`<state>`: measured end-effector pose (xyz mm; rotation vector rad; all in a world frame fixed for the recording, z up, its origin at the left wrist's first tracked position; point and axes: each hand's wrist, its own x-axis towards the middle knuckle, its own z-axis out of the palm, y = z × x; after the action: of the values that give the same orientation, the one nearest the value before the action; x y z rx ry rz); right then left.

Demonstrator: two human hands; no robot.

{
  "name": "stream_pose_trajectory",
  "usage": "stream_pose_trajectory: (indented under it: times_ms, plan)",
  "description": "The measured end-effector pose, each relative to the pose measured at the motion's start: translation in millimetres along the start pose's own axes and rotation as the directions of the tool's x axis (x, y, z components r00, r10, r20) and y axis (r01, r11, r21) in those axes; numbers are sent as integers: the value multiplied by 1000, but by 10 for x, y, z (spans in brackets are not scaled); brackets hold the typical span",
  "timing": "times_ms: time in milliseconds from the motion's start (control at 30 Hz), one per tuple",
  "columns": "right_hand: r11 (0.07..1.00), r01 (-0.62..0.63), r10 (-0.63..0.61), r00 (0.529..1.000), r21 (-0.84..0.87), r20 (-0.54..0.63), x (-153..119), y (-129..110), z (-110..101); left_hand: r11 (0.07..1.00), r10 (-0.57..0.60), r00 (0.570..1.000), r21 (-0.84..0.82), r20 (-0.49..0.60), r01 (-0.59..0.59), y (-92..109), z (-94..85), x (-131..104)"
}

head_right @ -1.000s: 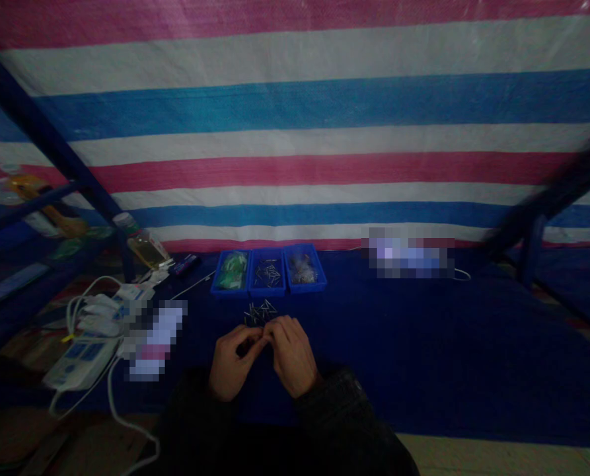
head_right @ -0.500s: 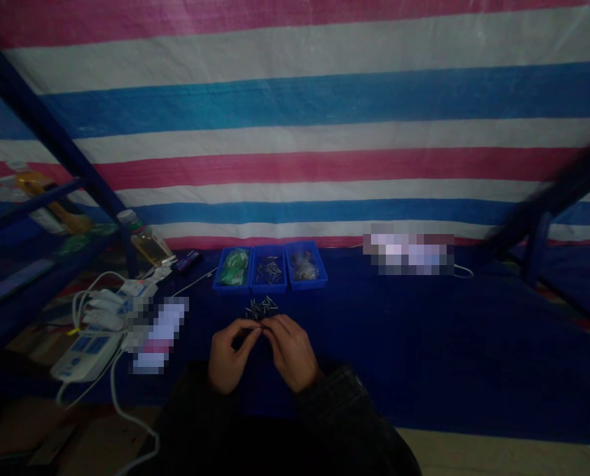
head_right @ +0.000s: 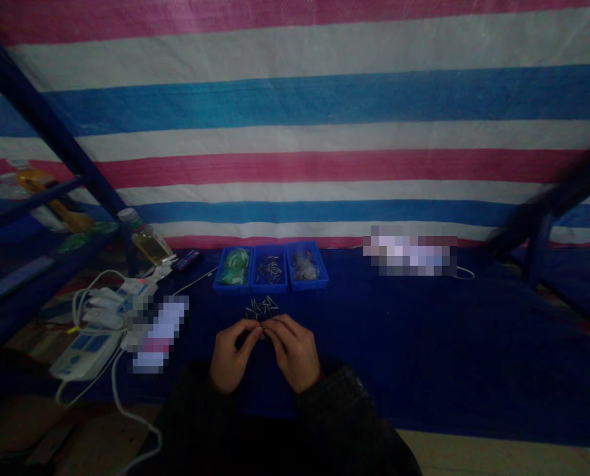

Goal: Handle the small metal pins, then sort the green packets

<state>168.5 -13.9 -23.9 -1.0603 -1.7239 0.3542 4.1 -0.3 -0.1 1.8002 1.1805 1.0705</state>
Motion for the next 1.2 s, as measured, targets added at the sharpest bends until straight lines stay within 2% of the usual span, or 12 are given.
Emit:
stream_pose_trajectory:
  times_ms: [567,767,1033,1200]
  plan:
    - [1000,-18,17,998,13,68,3,-24,-9,998,15,999,57,34,-17,27,-24,-13]
    - [999,-33,32,997,14,77,-3,-24,-21,999,23,999,31,44,-25,48,-24,-4]
    - [997,-72,71,997,40,25,2,-28,-26,999,27,1000,38,-6,-26,21,-9,-4]
    - [997,-75,77,995,32,-70,17,-39,-46,999,16,998,37,-60,-14,6,-22,-10]
